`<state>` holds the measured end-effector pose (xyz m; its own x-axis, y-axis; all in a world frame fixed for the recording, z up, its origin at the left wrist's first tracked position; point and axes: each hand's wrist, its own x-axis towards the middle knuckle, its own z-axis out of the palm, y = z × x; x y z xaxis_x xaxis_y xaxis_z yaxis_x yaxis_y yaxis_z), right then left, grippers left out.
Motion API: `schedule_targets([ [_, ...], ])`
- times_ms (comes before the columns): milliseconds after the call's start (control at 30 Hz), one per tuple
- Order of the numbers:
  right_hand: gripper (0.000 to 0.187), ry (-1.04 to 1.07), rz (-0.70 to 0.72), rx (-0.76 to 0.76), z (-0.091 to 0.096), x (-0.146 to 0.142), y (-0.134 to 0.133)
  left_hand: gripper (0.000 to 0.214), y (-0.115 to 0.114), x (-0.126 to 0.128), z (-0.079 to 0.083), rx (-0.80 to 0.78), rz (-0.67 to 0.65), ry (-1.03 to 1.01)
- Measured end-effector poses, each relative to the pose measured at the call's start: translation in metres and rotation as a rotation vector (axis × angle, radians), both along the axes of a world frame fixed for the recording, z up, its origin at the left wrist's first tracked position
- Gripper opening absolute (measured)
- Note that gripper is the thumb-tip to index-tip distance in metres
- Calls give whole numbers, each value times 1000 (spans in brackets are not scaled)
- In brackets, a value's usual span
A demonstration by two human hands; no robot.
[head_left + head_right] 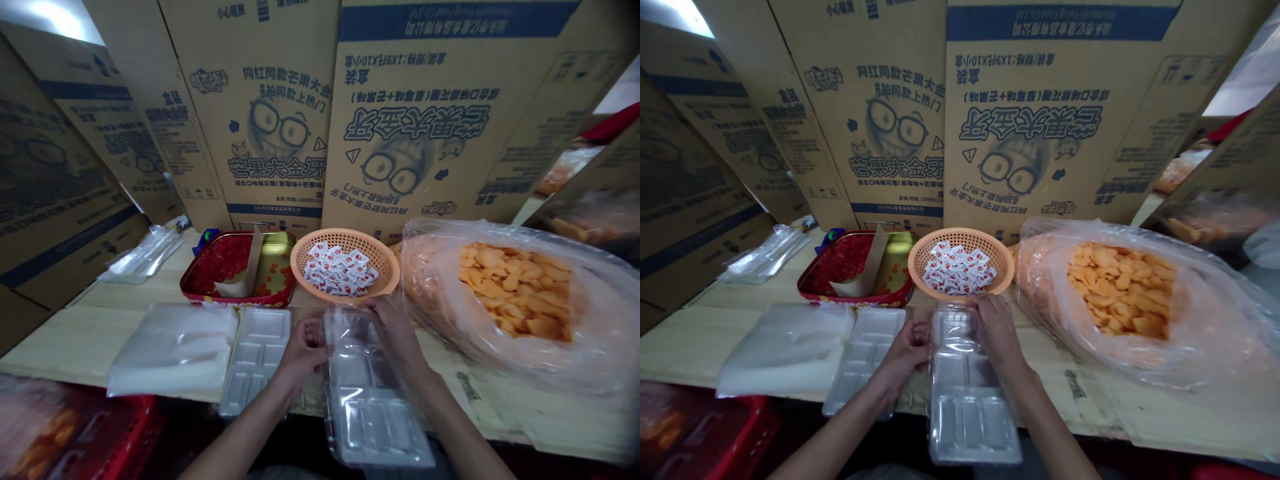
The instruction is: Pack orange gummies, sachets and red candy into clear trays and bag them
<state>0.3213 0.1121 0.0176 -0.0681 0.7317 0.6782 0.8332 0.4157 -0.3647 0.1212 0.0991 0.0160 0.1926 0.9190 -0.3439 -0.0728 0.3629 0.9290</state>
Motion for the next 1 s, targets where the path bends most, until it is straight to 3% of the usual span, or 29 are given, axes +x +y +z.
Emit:
schedule_targets([
  [100,21,12,-8,57,14,1,-5,61,-7,-5,1,255,112,130],
  [167,19,-10,-7,76,24,-1,-11,37,-13,-6,7,363,151,151],
  [233,18,-45,-5,60,32,-4,-17,40,-18,-2,14,287,34,19],
  [333,18,-35,3,41,43,-2,-19,64,-24,12,24,-28,-210,-213],
  [433,23,23,-142,40,56,33,-14,73,-26,25,34,-223,-244,-283],
  [500,26,-30,-422,-87,64,75,-8,69,-24,27,41,-256,-220,-301],
  [567,25,-231,-704,-421,67,123,-1,66,-22,28,47,-263,-211,-303],
  [600,26,-255,-745,-501,66,146,2,65,-22,28,49,-264,-211,-301],
  [667,23,-274,-771,-624,59,180,7,62,-22,28,52,-278,-220,-302],
  [767,18,-237,-778,-709,43,204,12,60,-24,31,51,-314,-237,-325],
  [867,14,-139,-803,-695,36,209,14,58,-25,33,50,-318,-243,-338],
  [1000,16,97,-827,-569,50,207,15,56,-22,32,50,-307,-235,-325],
])
